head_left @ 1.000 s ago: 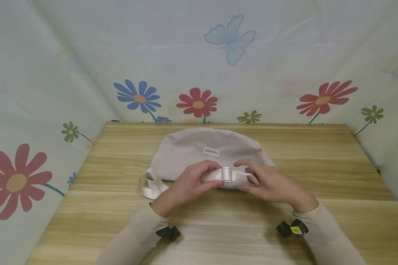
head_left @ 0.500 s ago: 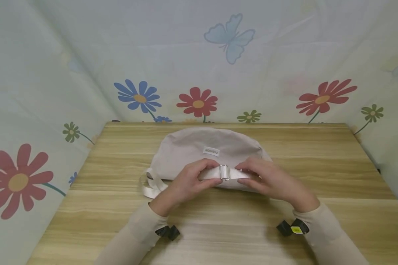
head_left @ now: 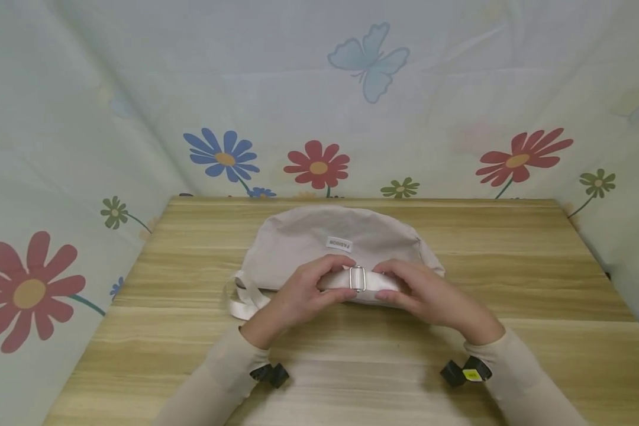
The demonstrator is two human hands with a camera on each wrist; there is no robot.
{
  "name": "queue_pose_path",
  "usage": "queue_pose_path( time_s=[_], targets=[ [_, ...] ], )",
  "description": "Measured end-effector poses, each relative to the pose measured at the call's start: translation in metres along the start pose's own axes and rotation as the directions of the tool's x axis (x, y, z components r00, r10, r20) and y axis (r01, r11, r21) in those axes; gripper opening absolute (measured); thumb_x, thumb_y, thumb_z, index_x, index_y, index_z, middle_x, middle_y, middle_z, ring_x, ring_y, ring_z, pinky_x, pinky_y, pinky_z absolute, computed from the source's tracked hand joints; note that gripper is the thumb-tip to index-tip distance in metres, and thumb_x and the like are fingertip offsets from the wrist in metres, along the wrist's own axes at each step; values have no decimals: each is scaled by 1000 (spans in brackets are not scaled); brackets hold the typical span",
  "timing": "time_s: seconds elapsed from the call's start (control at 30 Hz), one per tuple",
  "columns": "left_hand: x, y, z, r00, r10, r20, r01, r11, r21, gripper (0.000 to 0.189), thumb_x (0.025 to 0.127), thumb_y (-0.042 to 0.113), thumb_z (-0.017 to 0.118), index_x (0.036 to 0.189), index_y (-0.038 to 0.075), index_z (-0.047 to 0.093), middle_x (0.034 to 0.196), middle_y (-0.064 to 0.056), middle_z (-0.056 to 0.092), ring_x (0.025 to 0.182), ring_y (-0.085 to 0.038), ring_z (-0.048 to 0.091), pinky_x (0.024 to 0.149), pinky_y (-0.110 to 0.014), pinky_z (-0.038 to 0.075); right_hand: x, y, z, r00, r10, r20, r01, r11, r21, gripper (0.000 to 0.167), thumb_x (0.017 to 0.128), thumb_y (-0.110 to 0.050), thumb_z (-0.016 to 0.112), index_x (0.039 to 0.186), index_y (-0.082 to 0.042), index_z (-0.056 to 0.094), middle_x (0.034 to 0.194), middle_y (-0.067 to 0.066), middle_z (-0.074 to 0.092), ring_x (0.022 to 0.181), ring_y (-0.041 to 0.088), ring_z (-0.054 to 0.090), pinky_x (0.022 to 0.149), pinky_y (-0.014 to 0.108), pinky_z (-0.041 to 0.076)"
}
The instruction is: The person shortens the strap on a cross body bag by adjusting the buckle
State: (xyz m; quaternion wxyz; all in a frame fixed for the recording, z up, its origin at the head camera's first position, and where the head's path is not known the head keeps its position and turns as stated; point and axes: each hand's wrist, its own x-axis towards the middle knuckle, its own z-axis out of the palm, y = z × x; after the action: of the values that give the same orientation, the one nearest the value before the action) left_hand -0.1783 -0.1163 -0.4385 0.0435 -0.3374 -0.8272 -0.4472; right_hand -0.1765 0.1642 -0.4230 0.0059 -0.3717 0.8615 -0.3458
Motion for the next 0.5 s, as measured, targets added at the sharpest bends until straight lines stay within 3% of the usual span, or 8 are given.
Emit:
queue_pose_path(
  time_s=[0.5],
  targets=[
    [1, 0, 5, 999, 29, 33, -30, 999, 31, 37, 99, 22, 81, 133, 13, 68, 131, -1, 73, 120, -16, 68, 109, -38, 55, 2, 0, 7, 996, -82, -29, 79, 993, -91, 26, 104, -17, 73, 127, -13, 61, 109, -6, 70, 94, 4, 61, 84, 30, 54]
  ],
)
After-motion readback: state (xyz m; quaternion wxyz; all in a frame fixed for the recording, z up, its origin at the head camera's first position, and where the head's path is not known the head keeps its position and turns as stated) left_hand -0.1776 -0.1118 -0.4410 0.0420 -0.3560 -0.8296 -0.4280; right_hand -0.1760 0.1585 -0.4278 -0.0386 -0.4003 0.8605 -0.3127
